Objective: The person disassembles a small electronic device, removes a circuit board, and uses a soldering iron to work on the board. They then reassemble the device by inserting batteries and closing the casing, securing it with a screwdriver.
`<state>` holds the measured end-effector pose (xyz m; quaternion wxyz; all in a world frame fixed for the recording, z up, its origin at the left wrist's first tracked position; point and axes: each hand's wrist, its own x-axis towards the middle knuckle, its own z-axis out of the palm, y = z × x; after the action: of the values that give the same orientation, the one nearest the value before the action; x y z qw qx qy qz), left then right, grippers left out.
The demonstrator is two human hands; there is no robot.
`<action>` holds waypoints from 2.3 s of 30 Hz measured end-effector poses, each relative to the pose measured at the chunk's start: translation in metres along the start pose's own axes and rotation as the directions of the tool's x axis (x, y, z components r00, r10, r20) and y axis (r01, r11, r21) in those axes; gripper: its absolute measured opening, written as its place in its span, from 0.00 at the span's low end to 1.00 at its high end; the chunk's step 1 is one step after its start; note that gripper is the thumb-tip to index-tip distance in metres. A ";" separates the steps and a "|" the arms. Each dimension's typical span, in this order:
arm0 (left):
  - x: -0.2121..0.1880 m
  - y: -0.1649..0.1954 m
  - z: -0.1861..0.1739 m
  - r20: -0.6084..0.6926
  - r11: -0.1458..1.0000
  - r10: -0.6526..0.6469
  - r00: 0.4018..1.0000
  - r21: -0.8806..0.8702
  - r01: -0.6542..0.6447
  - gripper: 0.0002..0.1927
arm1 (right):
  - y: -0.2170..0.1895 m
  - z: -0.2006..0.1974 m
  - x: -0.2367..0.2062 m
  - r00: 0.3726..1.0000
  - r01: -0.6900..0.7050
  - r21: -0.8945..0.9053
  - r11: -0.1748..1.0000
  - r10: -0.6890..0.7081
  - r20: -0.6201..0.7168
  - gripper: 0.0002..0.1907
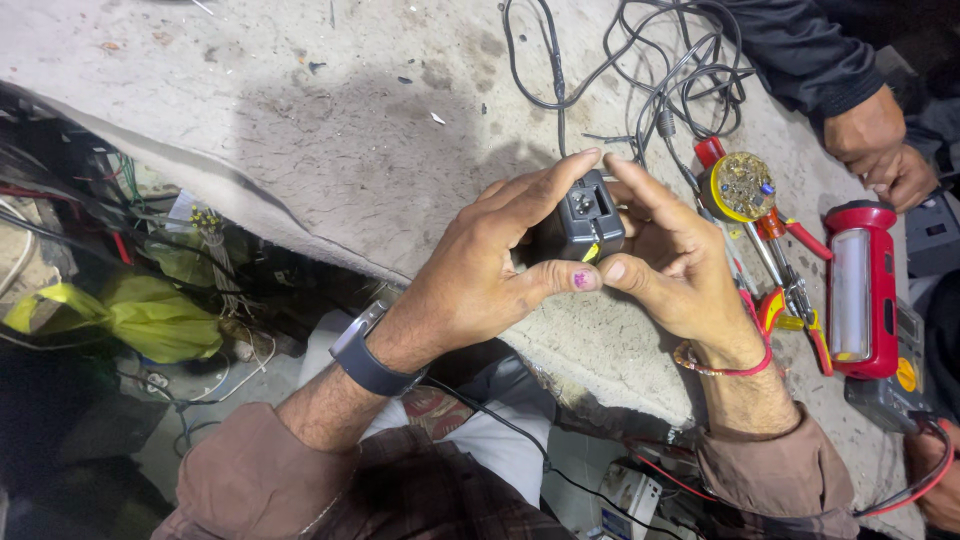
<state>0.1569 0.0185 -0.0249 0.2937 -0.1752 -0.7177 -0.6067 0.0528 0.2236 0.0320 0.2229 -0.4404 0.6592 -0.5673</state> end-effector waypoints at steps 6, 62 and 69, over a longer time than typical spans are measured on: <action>0.002 -0.004 0.004 0.031 1.000 -0.024 0.999 0.002 0.023 0.44 | -0.004 -0.003 -0.004 0.999 -0.039 -0.104 0.994 0.037 -0.021 0.38; 0.008 0.015 0.005 -0.062 0.980 -0.158 0.985 -0.136 0.149 0.53 | 0.003 0.032 0.004 0.905 0.203 -0.776 0.597 -0.417 -0.084 0.38; 0.007 0.030 0.008 -0.242 0.962 -0.257 0.936 0.028 0.272 0.35 | -0.005 0.051 0.006 0.881 0.156 -0.810 0.565 -0.450 -0.145 0.40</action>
<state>0.1678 0.0317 0.0015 0.2978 0.0052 -0.7129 -0.6349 0.0915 0.1903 0.0244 -0.2082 -0.4971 0.7787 -0.3212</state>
